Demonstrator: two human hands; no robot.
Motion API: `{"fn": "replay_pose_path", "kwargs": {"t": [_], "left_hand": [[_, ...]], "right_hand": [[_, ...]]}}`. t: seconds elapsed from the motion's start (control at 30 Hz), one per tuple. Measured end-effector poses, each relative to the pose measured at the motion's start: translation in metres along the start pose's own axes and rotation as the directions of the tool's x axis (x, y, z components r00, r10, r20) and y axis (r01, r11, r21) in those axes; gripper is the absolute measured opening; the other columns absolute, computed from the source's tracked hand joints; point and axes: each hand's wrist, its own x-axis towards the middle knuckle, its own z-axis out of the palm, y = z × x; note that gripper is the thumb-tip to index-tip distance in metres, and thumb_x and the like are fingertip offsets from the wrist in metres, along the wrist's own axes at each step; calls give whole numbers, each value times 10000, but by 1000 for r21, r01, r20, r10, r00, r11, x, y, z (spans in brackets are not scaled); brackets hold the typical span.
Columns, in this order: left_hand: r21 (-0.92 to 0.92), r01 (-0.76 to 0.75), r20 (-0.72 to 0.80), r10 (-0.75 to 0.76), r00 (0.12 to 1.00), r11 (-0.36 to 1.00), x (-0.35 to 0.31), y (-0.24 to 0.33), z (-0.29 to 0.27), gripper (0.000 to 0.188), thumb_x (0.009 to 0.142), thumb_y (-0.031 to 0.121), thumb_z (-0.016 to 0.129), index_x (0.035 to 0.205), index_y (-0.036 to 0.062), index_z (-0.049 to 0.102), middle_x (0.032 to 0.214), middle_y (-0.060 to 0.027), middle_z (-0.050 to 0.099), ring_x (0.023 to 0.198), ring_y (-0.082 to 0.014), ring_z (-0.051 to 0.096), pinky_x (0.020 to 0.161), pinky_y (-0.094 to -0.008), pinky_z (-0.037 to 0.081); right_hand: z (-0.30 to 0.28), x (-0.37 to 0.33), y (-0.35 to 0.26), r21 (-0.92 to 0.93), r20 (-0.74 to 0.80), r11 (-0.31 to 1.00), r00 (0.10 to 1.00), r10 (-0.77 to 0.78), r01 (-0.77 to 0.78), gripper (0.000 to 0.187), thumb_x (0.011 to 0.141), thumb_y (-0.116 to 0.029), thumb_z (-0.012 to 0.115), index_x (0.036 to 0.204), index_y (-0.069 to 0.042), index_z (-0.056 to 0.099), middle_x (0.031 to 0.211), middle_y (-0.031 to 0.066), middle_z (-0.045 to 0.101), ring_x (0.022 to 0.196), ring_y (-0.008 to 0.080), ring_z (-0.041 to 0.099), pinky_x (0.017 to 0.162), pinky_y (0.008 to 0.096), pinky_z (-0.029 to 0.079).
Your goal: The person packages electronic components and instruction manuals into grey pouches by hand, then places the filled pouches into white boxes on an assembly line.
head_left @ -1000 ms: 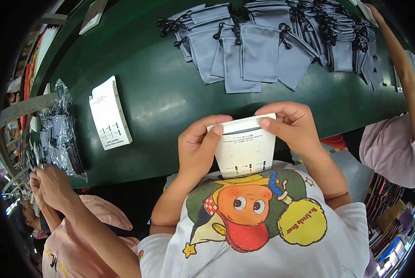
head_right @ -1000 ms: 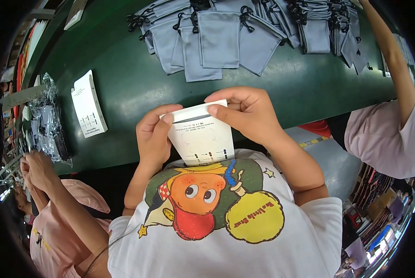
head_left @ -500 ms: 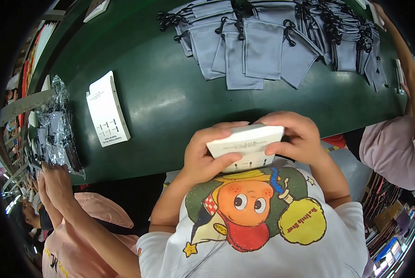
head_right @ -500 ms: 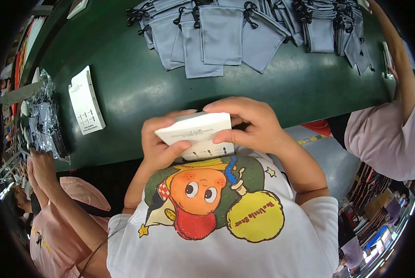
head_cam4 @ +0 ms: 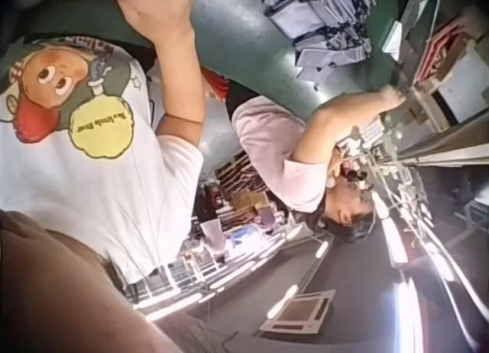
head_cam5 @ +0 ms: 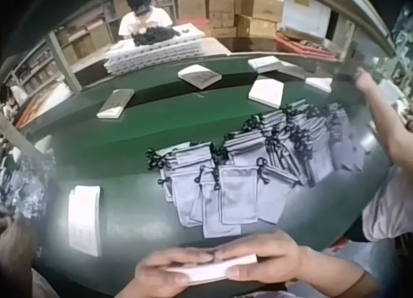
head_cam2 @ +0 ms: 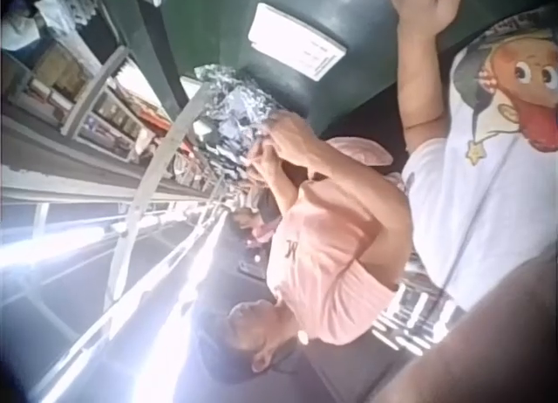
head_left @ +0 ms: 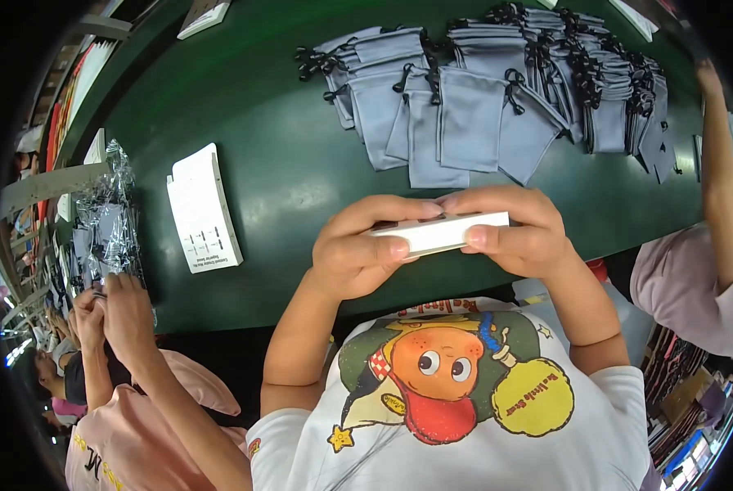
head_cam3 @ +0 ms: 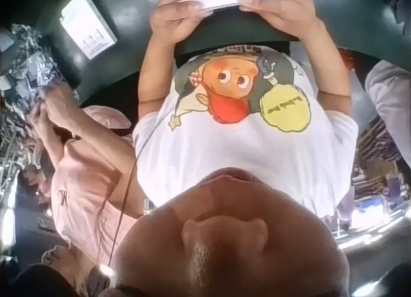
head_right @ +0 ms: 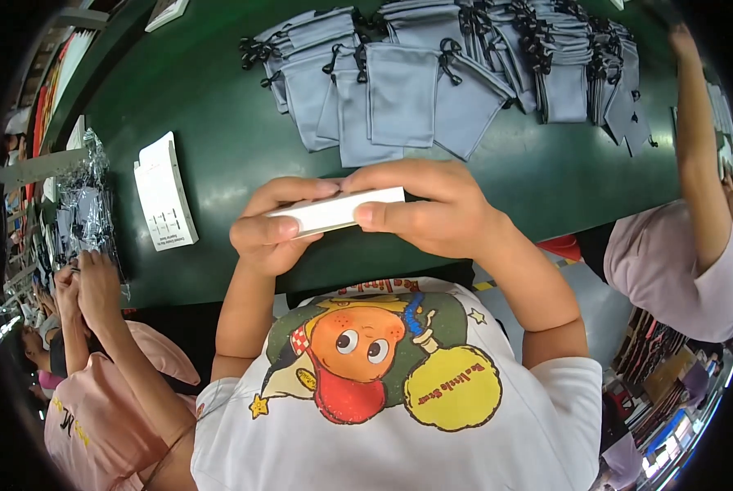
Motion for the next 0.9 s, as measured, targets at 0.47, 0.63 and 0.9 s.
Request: {"fn": "replay_pose_path", "kwargs": {"t": [0.47, 0.63, 0.9], "left_hand": [[-272, 256, -700, -373, 609, 928, -21, -7, -30, 278, 841, -40, 456, 1110, 28, 439, 1083, -130, 531, 847, -188, 561, 708, -255, 462], [-277, 360, -558, -454, 695, 891, -33, -8, -28, 206, 850, -46, 435, 1036, 34, 474, 967, -113, 554, 810, -171, 547, 675, -231, 443], [786, 203, -171, -110, 979, 584, 14, -3, -8, 359, 677, -16, 571, 1029, 51, 560, 1093, -99, 569, 1017, -253, 530, 868, -348, 401]], "right_hand": [[-41, 92, 35, 691, -354, 587, 511, 783, -422, 337, 890, -118, 537, 1206, -6, 501, 949, 161, 622, 654, 167, 615, 588, 228, 524], [-42, 58, 28, 570, -81, 549, 623, 778, -612, 334, 886, -107, 527, 1196, 13, 496, 1087, 188, 566, 708, 185, 641, 595, 241, 528], [-15, 15, 23, -491, -142, 815, 951, 274, -308, 378, 766, -77, 647, 1132, -43, 561, 1110, 112, 590, 949, 233, 613, 856, 339, 476]]}}
